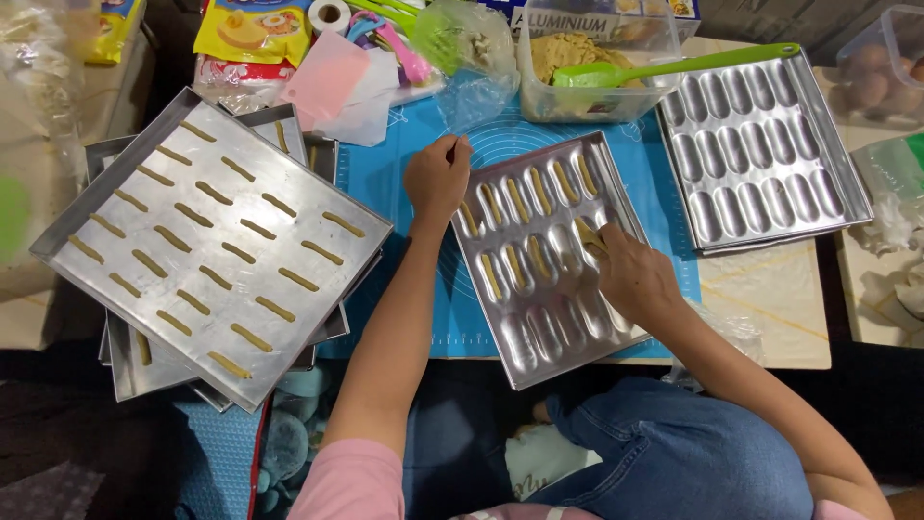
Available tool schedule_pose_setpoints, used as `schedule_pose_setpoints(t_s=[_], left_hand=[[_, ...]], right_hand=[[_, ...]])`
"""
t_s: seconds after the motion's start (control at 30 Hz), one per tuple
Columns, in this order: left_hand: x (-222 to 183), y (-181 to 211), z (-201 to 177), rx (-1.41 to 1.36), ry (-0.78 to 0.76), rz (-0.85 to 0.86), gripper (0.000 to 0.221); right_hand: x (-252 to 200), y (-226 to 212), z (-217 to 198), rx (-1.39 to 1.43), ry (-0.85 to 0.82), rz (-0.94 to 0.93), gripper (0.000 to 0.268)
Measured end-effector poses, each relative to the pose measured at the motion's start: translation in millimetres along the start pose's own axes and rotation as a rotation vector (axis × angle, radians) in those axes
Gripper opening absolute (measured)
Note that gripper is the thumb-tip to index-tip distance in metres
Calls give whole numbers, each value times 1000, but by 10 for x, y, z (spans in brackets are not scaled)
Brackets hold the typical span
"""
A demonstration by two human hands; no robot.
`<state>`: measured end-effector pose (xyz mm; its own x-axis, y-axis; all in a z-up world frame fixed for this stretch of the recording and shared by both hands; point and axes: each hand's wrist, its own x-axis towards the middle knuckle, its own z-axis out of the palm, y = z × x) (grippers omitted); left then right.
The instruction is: Filling a piping bag with dough and piping it into a metal mold tray.
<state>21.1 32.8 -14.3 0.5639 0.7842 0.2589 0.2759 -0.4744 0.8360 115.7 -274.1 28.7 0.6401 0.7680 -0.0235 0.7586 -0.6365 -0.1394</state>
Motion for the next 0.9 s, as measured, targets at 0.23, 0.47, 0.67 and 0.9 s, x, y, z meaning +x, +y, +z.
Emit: schedule_pose_setpoints(t_s=[0.23,0.47,0.67,0.9], left_hand=[[-31,85,-67,-21,-16,-3,32],[11,60,-83,62,-118,-33,30],[236,-42,78,157,-124,-110,30],[204,42,-47,180,-101,-54,40]], right_hand=[[-69,12,-128,55,16,-33,29],[-126,52,-95,90,-18,34,27],[-114,99,-2,33,4,17,25],[-99,99,-7,63,-43,78,26]])
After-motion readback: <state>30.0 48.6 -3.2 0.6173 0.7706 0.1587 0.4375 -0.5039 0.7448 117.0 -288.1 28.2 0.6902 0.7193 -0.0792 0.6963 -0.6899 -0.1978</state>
